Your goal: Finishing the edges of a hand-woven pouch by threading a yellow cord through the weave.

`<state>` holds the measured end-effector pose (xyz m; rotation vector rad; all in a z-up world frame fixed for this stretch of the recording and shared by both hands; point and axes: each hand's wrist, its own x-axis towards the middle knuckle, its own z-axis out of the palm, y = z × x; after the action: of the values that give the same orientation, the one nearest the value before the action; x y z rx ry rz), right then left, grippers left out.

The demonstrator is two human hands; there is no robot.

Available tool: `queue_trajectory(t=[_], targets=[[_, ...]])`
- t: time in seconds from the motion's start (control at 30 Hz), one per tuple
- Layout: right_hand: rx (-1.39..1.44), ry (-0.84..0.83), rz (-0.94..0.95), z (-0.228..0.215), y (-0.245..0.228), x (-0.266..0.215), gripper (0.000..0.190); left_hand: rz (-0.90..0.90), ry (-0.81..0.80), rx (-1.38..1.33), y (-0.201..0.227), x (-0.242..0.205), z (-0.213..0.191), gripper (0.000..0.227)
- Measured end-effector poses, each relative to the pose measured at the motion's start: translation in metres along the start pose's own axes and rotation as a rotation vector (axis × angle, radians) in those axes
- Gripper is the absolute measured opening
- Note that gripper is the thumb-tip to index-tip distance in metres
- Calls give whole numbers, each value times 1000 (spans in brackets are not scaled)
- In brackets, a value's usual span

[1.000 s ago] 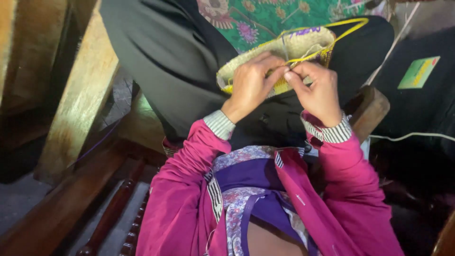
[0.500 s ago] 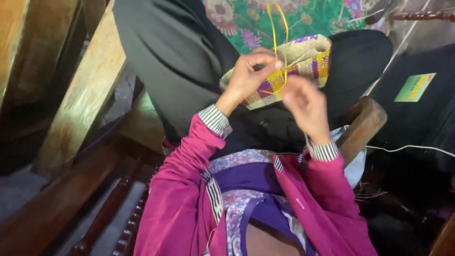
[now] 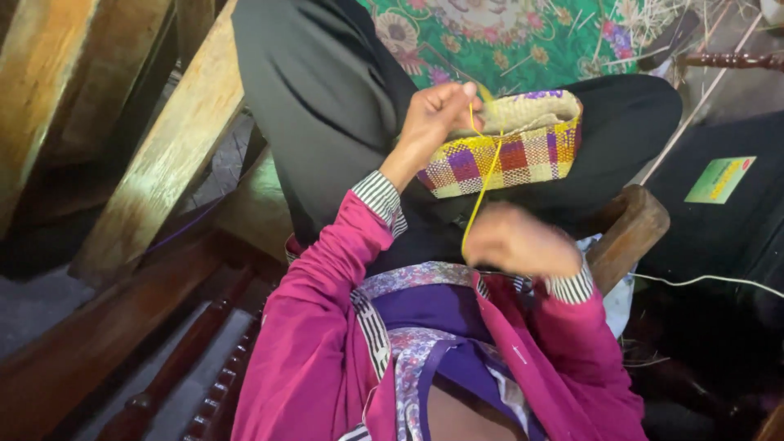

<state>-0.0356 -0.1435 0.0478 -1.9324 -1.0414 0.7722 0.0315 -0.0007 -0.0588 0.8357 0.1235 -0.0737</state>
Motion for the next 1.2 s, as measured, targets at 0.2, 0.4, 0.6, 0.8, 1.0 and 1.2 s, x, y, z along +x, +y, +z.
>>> queue_trajectory(t=[0.2,0.4,0.6,0.8,1.0,1.2], targets=[[-351,608,239,-16,9,-11,9,65,-146,121,3,-5,4,23],[-834,798,-77,-21,0,24,13,129,-190,207,6,-11,7,22],[-820,778,16,-21,7,17,8,11,-223,211,20,-12,3,28],[-830,680,143,-21,-8,23,10,-9,-320,208,43,-26,18,27],[-921,892,223,-11,8,25,13,-47,-398,312,38,-37,17,24],[-796,878,189,-11,-1,30,15,108,-616,-31,27,-31,0,22]])
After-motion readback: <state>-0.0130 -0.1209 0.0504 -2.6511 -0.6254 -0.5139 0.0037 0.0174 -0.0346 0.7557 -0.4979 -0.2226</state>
